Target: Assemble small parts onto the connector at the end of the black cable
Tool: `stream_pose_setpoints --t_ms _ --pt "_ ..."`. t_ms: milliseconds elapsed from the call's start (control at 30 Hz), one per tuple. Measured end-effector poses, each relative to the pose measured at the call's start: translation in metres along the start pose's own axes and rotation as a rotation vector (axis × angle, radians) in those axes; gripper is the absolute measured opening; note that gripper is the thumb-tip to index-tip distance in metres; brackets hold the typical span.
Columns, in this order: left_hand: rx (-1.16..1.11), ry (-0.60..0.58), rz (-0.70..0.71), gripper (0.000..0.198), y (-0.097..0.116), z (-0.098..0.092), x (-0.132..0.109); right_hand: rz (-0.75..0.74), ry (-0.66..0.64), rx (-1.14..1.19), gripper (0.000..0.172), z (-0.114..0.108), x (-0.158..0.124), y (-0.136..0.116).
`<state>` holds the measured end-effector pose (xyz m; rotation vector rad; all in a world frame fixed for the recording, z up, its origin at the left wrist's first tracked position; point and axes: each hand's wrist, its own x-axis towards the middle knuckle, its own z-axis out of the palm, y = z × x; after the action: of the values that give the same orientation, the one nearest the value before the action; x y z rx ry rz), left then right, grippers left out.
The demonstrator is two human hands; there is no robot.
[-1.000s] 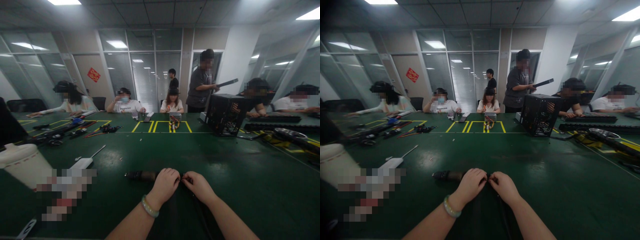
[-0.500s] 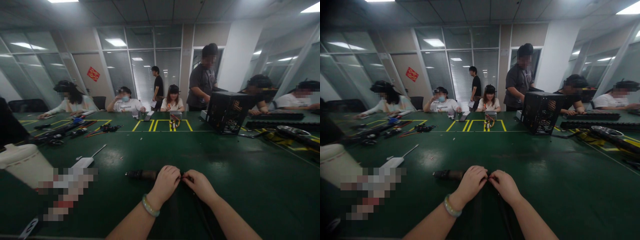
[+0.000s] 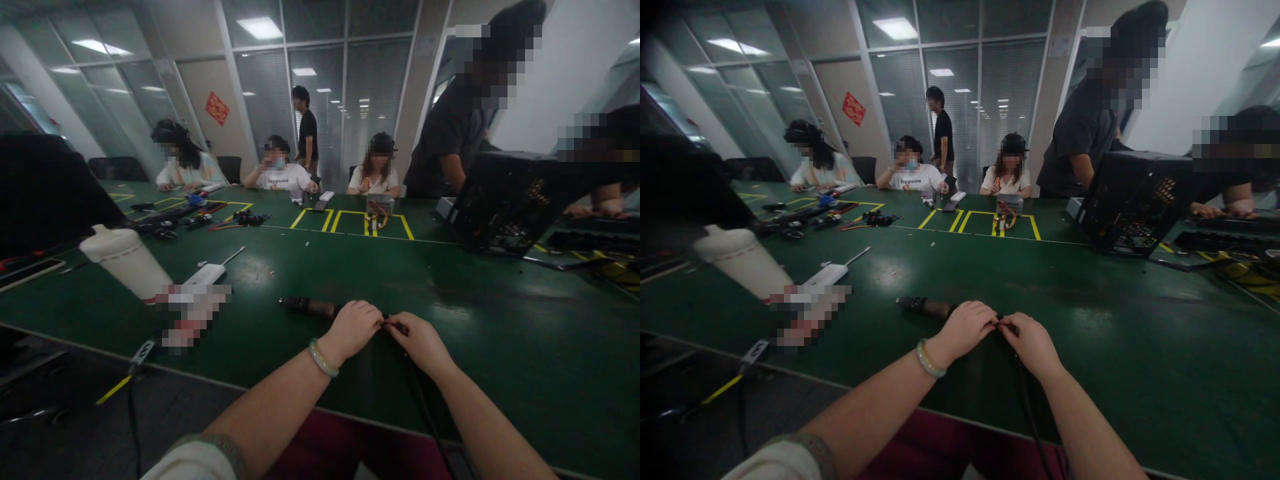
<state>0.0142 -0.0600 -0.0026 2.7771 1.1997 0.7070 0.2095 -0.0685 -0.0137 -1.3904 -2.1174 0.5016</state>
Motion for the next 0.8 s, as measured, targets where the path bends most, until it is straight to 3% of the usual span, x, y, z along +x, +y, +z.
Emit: stream_pose_setpoints --t_ms 233,367,800 --pt "0.028 -0.008 0.006 0.009 0.0013 -0.0037 0.0001 0.102 0.007 0.069 0.016 0.0012 -0.0003 -0.0019" --pt "0.054 -0.015 0.001 0.008 0.0033 -0.0071 -0.0001 0.175 0.010 0.119 0.023 0.0010 -0.0015 -0.0054" --pt "-0.005 0.021 -0.014 0.010 -0.0005 -0.0021 -0.0002 0.149 0.055 0.091 0.024 0.0005 0.0015 -0.0051"
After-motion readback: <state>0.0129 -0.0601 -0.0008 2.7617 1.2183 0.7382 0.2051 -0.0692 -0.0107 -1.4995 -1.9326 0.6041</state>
